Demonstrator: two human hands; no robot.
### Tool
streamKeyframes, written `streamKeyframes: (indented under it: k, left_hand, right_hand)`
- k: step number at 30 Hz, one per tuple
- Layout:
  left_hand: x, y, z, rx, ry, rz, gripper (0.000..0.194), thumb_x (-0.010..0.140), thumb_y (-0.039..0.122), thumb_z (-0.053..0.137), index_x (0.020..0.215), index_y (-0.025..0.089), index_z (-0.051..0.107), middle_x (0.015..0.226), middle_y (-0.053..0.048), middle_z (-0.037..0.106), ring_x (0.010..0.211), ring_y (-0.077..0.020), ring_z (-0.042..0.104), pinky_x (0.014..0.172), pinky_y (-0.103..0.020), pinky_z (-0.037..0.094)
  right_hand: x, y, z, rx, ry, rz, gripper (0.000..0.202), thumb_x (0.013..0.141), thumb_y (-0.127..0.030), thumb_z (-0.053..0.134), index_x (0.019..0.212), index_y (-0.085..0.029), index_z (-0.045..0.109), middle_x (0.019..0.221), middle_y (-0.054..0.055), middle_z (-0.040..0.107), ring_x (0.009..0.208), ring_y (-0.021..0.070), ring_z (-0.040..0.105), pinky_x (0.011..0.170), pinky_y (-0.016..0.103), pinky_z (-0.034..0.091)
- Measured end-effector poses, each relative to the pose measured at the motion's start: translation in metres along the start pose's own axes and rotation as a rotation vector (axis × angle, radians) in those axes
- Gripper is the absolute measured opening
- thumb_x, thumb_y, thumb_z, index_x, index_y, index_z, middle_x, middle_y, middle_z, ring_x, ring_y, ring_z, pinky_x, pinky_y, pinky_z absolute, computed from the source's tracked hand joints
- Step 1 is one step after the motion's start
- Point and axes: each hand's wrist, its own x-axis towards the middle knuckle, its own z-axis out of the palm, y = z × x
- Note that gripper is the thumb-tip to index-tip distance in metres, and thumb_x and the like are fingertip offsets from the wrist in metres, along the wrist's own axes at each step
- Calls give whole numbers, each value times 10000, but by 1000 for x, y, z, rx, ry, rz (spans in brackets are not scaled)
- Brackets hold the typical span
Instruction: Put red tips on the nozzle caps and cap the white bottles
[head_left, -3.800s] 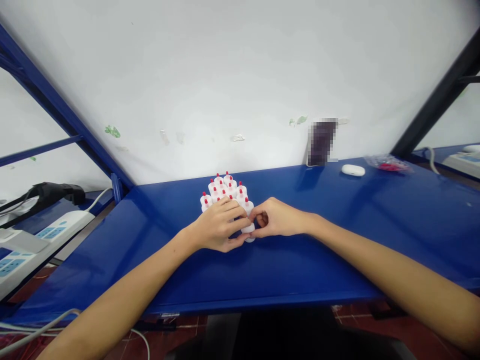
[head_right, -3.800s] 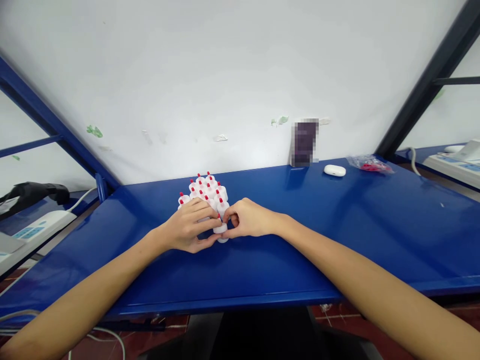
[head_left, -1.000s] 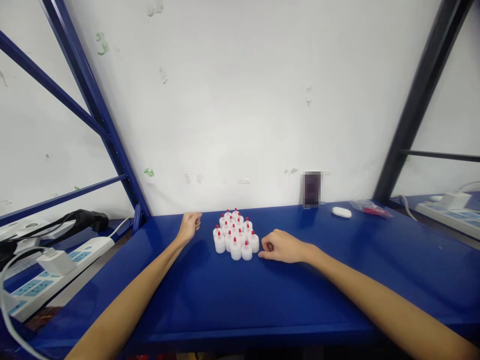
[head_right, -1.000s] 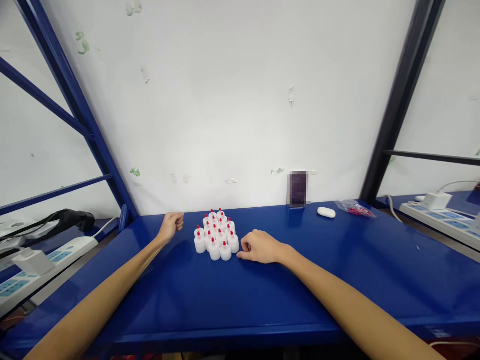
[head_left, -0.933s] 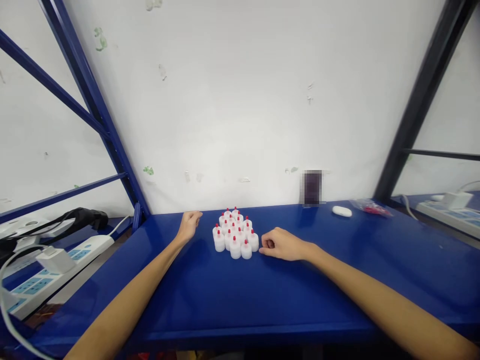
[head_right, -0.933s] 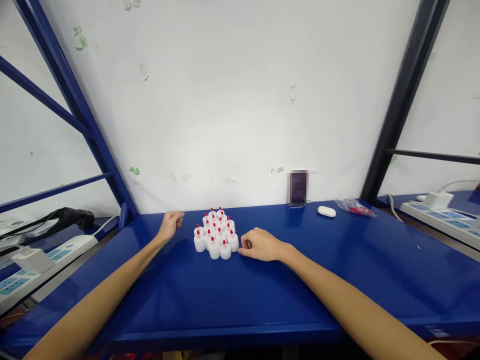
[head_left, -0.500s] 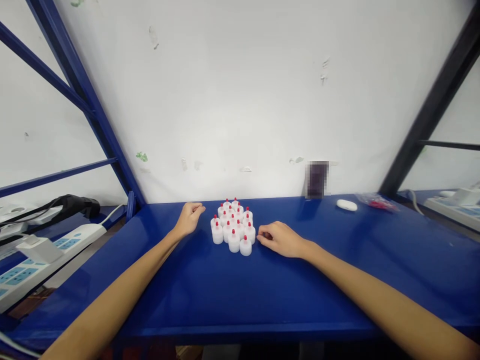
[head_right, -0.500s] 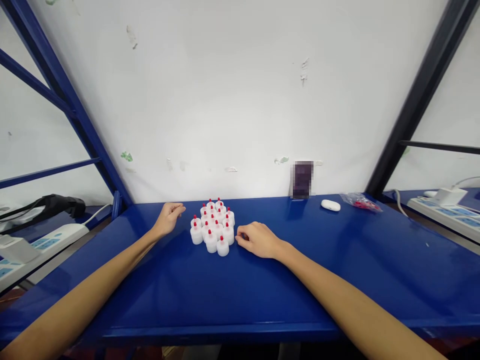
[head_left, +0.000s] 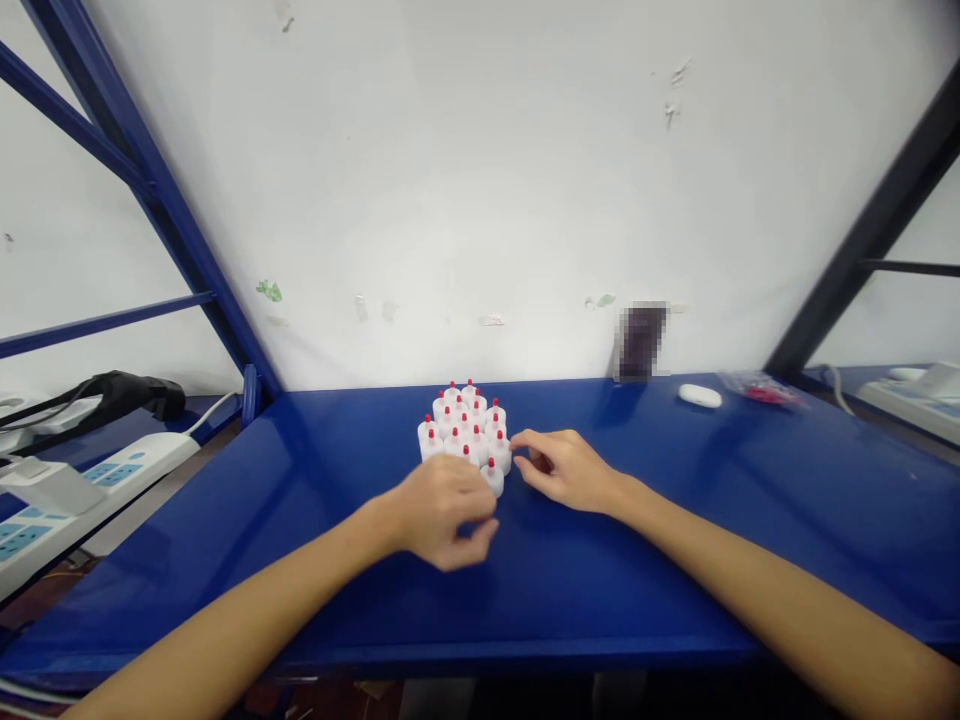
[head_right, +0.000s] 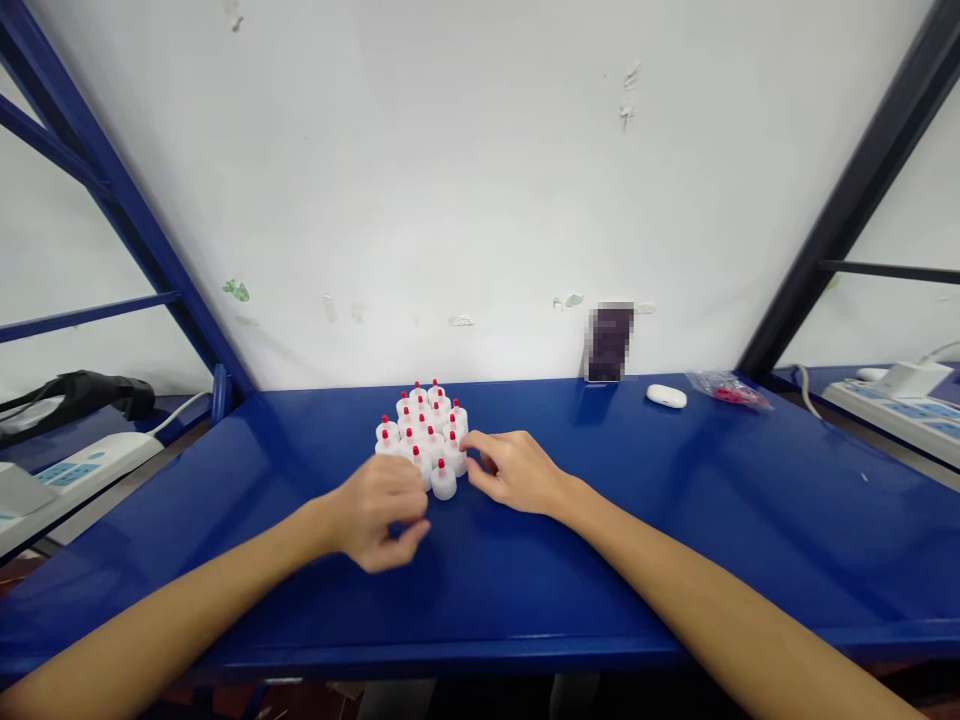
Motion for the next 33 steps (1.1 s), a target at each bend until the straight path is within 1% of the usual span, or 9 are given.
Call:
streamKeyframes:
  k: [2,4,7,12,17,21,27,30,33]
  left_hand:
    - [4,14,15,32,-16,97,236,764,182,536,576,207,396,520,22,412,505,-137,339,525,-317,283]
    - [5,22,26,-22,-86,90,227,744,188,536,586,209,375,534,16,420,519,-141,344,555,-321,324]
    - [5,28,32,-193,-184,-109,274,722,178,534,607,212,288,556,23,402,539,-132,341,586,-309,352]
    - [4,32,28,-491,-295,-403,369,785,189,555,614,206,228,535,62,287,500,-96,245,510,-288,247]
    - [4,28,30,-601,-98,-619,321,893,251,512,638,190,328,565,61,332,522,-83,278,517,-258,247]
    - [4,23,34,-727,-9,-781,226,943,371,532,872,199,403,598,92,341,525,-80,283,510,-224,248]
    - [5,21,34,-867,7,-791,307,980,438,507,1149,204,403,609,106,343,511,-79,286,516,-210,244]
    - [4,21,35,-909,11,-755,332,961,478,536,1077,169,503,705,54,426,571,-79,336,531,-215,284]
    - [3,22,36,-890,60,-742,363,928,504,581,977,145,562,753,17,484,605,-86,380,545,-219,322]
  right_hand:
    - [0,-10,1,-15,-2,-49,304,950,-273,490,1196,-166,634,660,-5,630,540,122,517,588,239,372]
    - [1,-19,2,-6,-45,-35,308,971,-288,479,1226,-187,619,693,-3,649,564,124,539,600,236,376]
    - [3,-25,0,19,-104,23,227,977,-281,465,1101,-193,634,670,-17,629,551,118,517,584,234,353]
    - [5,-23,-15,49,-188,56,35,863,-187,543,854,-200,574,620,-43,563,530,104,460,562,235,308]
    - [6,-19,-31,-14,-274,26,207,809,-144,528,649,-203,410,572,-57,440,516,95,340,547,259,245]
    - [7,-17,-37,74,-234,49,238,823,-151,503,626,-202,380,582,-52,415,541,101,343,555,259,255]
    - [7,-31,-34,190,-132,-60,313,930,-259,495,633,-193,425,616,-33,489,617,119,423,746,304,358]
    - [5,-40,-31,218,-125,-56,315,939,-306,531,651,-192,476,584,-39,496,599,114,424,717,291,376]
    - [3,-41,-30,334,-207,-16,324,888,-435,641,694,-188,562,590,-46,495,575,100,442,611,244,380]
